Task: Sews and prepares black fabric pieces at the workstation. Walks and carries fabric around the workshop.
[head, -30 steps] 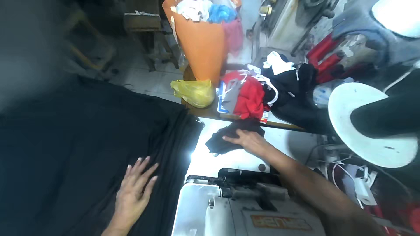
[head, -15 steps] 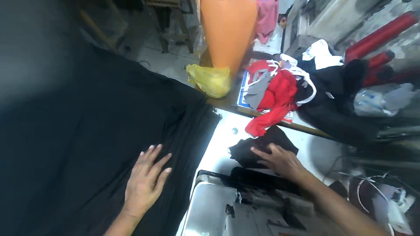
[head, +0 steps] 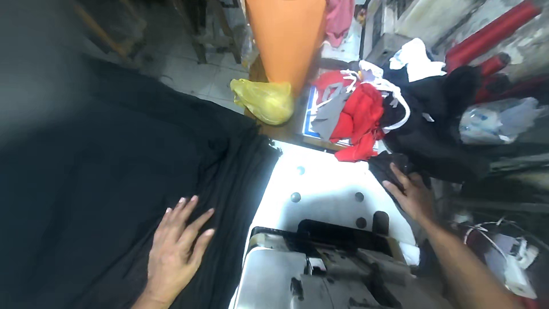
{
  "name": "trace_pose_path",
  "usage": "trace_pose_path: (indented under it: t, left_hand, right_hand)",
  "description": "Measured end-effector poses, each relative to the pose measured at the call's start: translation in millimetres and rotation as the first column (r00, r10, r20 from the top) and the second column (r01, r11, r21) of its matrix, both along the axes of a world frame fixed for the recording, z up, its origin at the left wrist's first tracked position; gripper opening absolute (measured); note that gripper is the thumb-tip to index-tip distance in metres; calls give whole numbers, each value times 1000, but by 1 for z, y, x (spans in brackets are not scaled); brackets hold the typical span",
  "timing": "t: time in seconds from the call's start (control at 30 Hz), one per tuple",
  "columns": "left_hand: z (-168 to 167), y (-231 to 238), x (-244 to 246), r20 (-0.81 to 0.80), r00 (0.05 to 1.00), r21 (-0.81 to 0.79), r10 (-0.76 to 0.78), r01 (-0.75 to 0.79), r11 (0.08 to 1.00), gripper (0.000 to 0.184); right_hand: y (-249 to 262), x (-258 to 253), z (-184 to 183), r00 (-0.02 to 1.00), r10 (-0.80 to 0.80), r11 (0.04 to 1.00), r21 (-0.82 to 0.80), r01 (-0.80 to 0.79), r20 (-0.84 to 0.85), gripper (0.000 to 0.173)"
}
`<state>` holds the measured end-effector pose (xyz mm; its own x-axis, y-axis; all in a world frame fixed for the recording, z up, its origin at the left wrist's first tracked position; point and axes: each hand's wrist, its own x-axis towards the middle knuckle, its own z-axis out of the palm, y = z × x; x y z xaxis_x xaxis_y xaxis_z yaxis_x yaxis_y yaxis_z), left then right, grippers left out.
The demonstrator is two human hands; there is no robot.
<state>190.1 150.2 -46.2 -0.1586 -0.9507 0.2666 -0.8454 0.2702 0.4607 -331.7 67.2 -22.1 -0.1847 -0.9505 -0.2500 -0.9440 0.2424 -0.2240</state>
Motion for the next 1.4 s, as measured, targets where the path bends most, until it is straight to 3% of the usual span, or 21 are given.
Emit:
trace_pose_path:
  t: [0.1, 0.43, 0.7, 0.97, 1.4]
  left_hand:
    - [-1, 1, 2, -12, 1000, -8, -8, 8, 1000, 49]
    - [1, 4, 5, -103, 994, -8, -34, 33, 999, 46]
    - [-1, 5, 8, -164, 985, -17, -48, 46, 999, 43]
    - [1, 6, 6, -149, 988, 1, -52, 52, 999, 42]
    - [1, 14, 11, -280, 960, 59, -33, 51, 997, 37]
  right_hand:
    - [7, 4, 8, 999, 8, 995, 101, -12, 48, 87]
    - [28, 7, 13, 973, -18, 981, 191, -27, 232, 74]
    - [43, 18, 14, 913, -162, 979, 180, 100, 374, 73]
    - [38, 21, 12, 917, -168, 980, 165, 115, 361, 72]
    - [37, 24, 13, 907, -188, 979, 147, 142, 376, 72]
